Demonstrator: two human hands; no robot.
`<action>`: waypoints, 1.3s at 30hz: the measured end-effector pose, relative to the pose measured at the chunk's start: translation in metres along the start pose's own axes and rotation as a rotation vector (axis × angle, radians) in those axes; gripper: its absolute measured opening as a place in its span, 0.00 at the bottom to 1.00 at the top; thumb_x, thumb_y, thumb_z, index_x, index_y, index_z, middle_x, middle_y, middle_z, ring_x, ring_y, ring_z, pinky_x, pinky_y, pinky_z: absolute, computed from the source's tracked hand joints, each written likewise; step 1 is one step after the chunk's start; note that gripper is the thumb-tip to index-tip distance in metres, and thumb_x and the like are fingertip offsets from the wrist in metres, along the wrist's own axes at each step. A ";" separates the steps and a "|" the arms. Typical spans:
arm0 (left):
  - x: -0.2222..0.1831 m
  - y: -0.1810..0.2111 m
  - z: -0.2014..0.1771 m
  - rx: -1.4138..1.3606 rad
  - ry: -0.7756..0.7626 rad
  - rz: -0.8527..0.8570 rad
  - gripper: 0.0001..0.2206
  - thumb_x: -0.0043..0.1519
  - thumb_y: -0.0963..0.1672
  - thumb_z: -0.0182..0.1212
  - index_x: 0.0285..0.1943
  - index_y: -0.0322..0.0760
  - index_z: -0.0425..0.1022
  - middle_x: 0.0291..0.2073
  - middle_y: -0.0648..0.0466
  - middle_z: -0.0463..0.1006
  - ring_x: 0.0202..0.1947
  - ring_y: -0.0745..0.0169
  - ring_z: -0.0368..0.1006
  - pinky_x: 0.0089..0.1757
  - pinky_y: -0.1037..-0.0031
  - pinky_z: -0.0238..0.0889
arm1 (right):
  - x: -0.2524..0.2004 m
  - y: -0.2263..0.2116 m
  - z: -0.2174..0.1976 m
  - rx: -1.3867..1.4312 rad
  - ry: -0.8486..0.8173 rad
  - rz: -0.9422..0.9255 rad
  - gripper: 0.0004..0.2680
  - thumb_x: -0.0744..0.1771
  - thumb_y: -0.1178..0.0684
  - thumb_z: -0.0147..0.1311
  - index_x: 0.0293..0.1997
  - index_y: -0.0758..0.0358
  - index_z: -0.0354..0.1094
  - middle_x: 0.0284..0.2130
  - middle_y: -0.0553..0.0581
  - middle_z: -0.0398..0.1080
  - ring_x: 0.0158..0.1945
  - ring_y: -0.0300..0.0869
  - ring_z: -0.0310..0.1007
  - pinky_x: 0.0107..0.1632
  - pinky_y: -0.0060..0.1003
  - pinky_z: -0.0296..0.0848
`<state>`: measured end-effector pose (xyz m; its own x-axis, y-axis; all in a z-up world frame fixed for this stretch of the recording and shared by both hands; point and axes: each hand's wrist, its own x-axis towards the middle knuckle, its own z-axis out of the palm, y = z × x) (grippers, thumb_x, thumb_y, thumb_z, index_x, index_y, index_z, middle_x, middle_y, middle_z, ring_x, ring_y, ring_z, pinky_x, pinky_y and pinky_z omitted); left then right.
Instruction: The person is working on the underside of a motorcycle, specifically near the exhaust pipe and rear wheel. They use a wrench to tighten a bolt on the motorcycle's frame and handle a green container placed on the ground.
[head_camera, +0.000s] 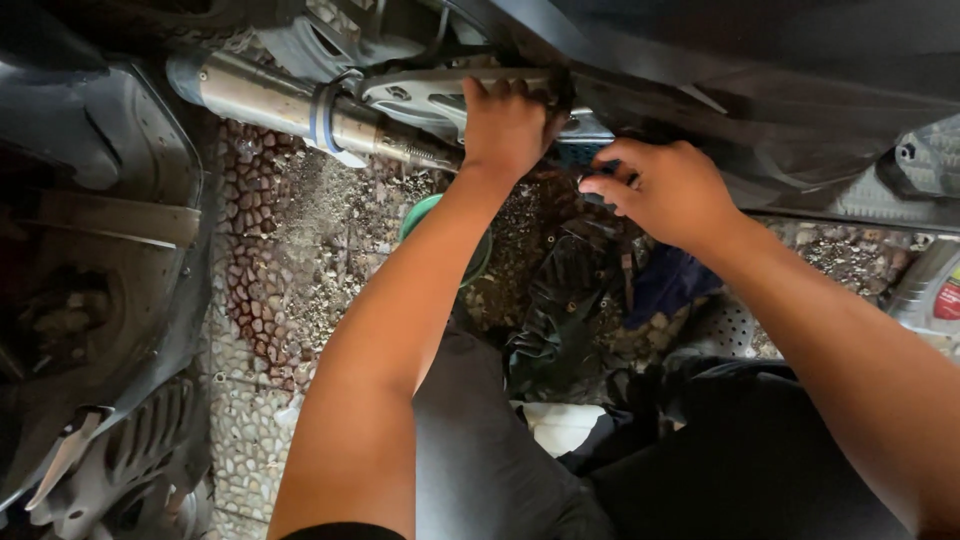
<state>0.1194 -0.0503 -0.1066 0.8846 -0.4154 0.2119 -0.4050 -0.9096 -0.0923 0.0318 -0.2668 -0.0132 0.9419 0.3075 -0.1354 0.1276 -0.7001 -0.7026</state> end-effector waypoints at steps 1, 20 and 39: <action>0.001 0.001 -0.006 -0.002 -0.002 -0.002 0.20 0.63 0.57 0.60 0.37 0.41 0.85 0.34 0.47 0.80 0.40 0.46 0.75 0.49 0.39 0.54 | 0.000 0.001 0.000 0.000 -0.003 0.001 0.14 0.65 0.41 0.64 0.46 0.59 0.76 0.22 0.57 0.77 0.27 0.43 0.81 0.33 0.38 0.75; -0.010 0.002 0.020 -0.592 -0.496 -0.460 0.35 0.61 0.64 0.47 0.67 0.42 0.70 0.57 0.41 0.75 0.59 0.37 0.71 0.57 0.45 0.60 | -0.003 0.002 0.005 0.130 -0.016 -0.006 0.12 0.66 0.46 0.64 0.46 0.63 0.74 0.25 0.57 0.78 0.28 0.40 0.81 0.32 0.35 0.75; -0.026 -0.029 -0.002 -0.066 -0.243 -0.012 0.38 0.66 0.65 0.37 0.31 0.36 0.84 0.22 0.43 0.81 0.31 0.45 0.80 0.57 0.34 0.50 | 0.001 0.002 0.002 0.206 -0.088 0.027 0.13 0.67 0.47 0.62 0.49 0.65 0.72 0.29 0.57 0.79 0.30 0.40 0.82 0.32 0.35 0.76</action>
<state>0.1078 -0.0129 -0.1072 0.9158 -0.4007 -0.0285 -0.4014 -0.9155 -0.0261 0.0326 -0.2663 -0.0164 0.9120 0.3520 -0.2106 0.0278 -0.5653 -0.8244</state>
